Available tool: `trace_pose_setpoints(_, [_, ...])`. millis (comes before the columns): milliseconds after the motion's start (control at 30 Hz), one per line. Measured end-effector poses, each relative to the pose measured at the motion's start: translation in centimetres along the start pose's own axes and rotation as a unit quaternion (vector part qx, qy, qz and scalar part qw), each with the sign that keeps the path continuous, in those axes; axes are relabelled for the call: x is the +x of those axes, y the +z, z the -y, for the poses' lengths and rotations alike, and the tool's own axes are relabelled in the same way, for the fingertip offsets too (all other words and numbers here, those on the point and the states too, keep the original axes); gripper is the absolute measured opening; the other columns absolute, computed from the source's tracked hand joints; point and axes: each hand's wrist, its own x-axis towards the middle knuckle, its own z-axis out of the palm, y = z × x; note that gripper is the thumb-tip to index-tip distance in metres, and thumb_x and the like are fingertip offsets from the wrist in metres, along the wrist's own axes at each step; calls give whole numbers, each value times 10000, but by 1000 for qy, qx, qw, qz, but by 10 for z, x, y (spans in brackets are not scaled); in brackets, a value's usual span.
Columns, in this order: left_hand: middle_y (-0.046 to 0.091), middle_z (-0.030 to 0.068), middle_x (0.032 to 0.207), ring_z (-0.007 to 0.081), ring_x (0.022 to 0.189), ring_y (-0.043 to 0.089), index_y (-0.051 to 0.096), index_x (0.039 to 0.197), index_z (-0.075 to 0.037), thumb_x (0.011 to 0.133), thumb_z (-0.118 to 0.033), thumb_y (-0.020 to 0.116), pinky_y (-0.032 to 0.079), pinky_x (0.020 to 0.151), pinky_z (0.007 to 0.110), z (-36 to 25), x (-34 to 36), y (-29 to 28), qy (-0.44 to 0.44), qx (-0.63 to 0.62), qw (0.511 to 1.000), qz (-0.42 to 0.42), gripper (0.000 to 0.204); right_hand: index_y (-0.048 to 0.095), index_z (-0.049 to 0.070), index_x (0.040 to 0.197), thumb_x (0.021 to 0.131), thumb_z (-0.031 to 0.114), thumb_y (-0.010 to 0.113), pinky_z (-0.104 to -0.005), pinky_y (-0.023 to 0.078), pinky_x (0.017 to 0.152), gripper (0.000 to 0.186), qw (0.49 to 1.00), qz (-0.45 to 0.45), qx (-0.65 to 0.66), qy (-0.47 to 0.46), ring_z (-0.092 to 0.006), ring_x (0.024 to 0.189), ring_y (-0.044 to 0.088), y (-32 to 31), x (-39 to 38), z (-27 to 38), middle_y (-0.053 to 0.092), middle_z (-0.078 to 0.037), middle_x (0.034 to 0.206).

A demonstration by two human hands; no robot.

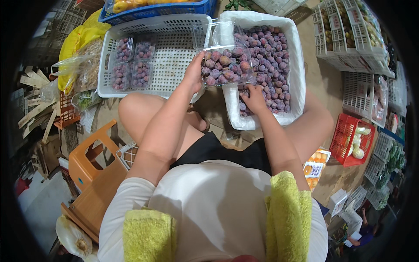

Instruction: The person sits on the floor and packs purple plums from a large white crate into small clear plastic containers. They place the filled containers into a white basket and occasionally handle a package of yellow fruit.

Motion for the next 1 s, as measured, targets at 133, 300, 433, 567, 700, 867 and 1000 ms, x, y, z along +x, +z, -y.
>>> trace_pose_setpoints(133, [572,89,1294,229,1159,584,462,1352,-115,1013,-395,449,481,983,424,4,4,0,-2,-2,1000,8,440,599,68,1142,785,183,707,-403,484,890,390,992,57,91,69,-345,1054,574,-15,0,-5,549,-214,1144])
trace_pose_setpoints(300, [578,87,1285,229,1144,595,475,1334,-118,1014,-399,441,488,975,421,6,5,-9,-18,-6,1000,7,427,602,87,1183,764,157,718,-400,499,873,440,996,68,55,28,-312,1030,618,-28,-5,-10,601,-200,1172])
trace_pose_setpoints(433, [594,79,1260,219,1117,612,484,1316,-118,1012,-392,443,500,955,405,-1,-4,8,-12,3,1000,-5,411,624,111,1175,753,154,727,-425,504,889,436,999,33,-31,20,-350,1015,623,-13,-7,6,610,-190,1129])
trace_pose_setpoints(567, [598,75,1250,212,1116,611,487,1309,-112,1014,-388,435,502,948,396,-1,-2,12,0,6,1000,-1,407,618,96,1159,769,180,766,-360,512,810,425,993,74,72,60,-267,897,650,-15,7,-21,639,-150,1075])
trace_pose_setpoints(700, [602,86,1245,220,1113,615,481,1311,-106,1016,-390,427,505,946,403,-1,-1,6,0,2,1000,8,413,619,109,1140,819,136,744,-299,500,779,346,946,-137,282,88,-184,843,616,-55,1,-1,641,-97,1039])
trace_pose_setpoints(867, [609,105,1241,238,1081,639,471,1313,-104,1019,-403,410,517,937,421,-2,-3,1,-19,-20,999,29,424,632,76,1146,848,104,699,-340,493,825,307,972,-100,178,-116,-265,921,599,-114,-13,105,609,-117,1063])
trace_pose_setpoints(1000, [619,99,1227,236,1050,653,483,1306,-113,1019,-421,396,523,923,419,-6,-9,18,-19,-28,999,22,430,627,63,1137,850,66,685,-341,508,828,292,966,-122,78,-215,-275,944,615,-98,3,129,598,-130,1094])
